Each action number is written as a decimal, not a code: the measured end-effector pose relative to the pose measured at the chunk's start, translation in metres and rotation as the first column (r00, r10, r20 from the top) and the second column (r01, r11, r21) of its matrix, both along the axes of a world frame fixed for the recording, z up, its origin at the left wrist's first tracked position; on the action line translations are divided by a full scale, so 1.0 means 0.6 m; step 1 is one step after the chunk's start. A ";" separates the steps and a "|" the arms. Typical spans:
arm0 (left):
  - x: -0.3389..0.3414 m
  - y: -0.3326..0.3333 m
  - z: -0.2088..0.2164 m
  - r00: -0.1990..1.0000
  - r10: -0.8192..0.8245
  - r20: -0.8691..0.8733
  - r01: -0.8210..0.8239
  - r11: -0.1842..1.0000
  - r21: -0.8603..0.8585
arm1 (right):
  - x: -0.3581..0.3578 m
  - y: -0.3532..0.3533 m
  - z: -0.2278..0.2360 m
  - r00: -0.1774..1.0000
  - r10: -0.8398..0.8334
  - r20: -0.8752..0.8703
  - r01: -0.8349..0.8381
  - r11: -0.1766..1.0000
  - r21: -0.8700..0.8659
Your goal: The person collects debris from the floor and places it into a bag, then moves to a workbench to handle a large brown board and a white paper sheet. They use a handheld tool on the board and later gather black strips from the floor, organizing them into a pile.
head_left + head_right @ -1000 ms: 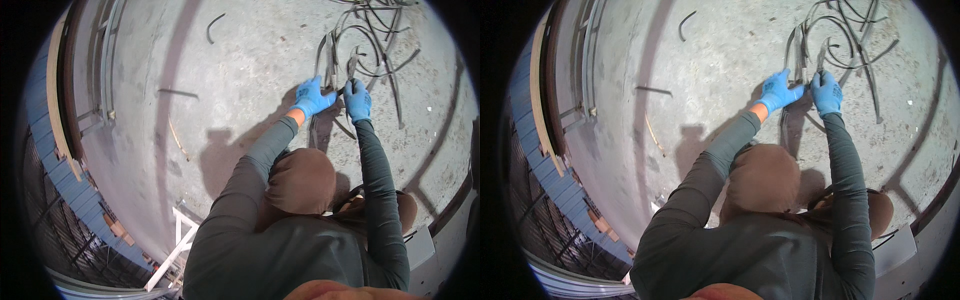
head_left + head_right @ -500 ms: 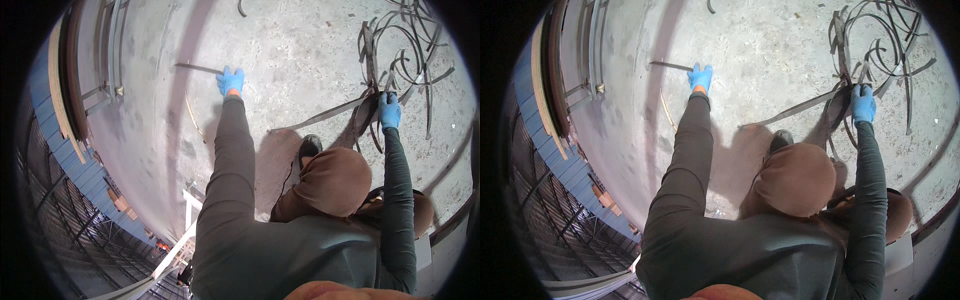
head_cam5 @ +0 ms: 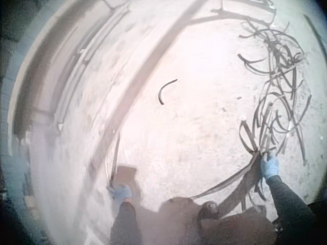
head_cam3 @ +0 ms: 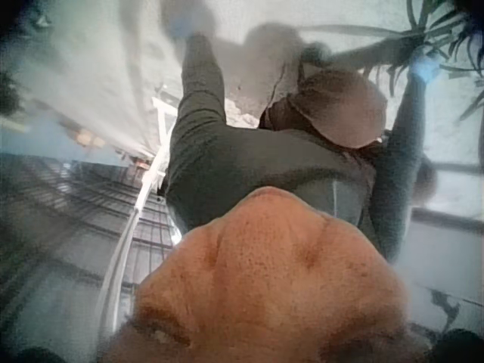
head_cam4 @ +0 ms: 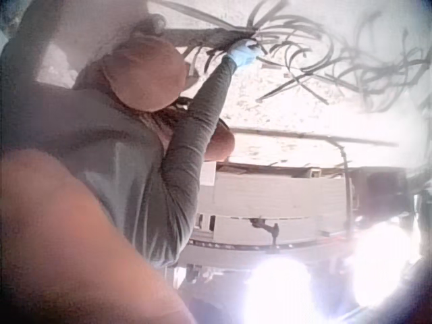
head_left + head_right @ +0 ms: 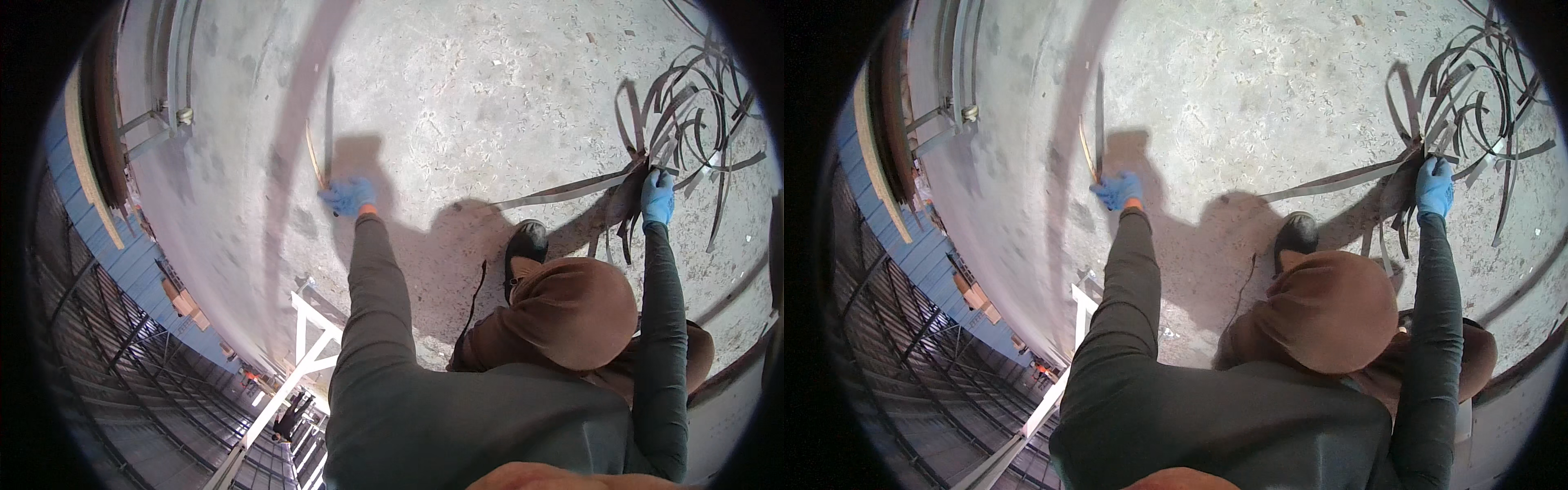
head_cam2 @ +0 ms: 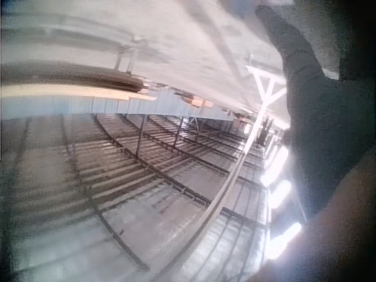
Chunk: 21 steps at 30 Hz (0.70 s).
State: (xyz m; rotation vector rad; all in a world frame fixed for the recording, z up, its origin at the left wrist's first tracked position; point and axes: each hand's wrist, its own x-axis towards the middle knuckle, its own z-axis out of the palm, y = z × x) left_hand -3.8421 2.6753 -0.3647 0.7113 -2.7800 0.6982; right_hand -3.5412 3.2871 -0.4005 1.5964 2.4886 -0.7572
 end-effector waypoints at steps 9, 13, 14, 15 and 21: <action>0.019 -0.161 0.044 0.905 0.024 0.425 -0.249 0.839 0.483 | 0.001 0.009 -0.021 0.995 -0.065 0.071 0.066 0.998 -0.012; 0.011 -0.189 0.042 0.970 0.128 0.209 -0.173 0.962 0.210 | -0.001 0.006 -0.018 0.992 -0.078 0.099 0.075 0.997 0.035; 0.004 -0.202 0.030 0.968 0.135 0.212 -0.181 0.960 0.215 | 0.000 0.005 -0.018 0.993 -0.075 0.095 0.073 0.997 0.026; -0.003 -0.214 0.017 0.948 0.173 0.266 -0.236 0.946 0.224 | 0.002 0.006 -0.018 0.993 -0.080 0.086 0.079 0.997 0.018; -0.040 -0.202 -0.033 0.921 0.242 0.305 -0.382 0.716 0.584 | 0.015 0.015 -0.033 0.996 -0.067 0.066 0.063 0.996 0.059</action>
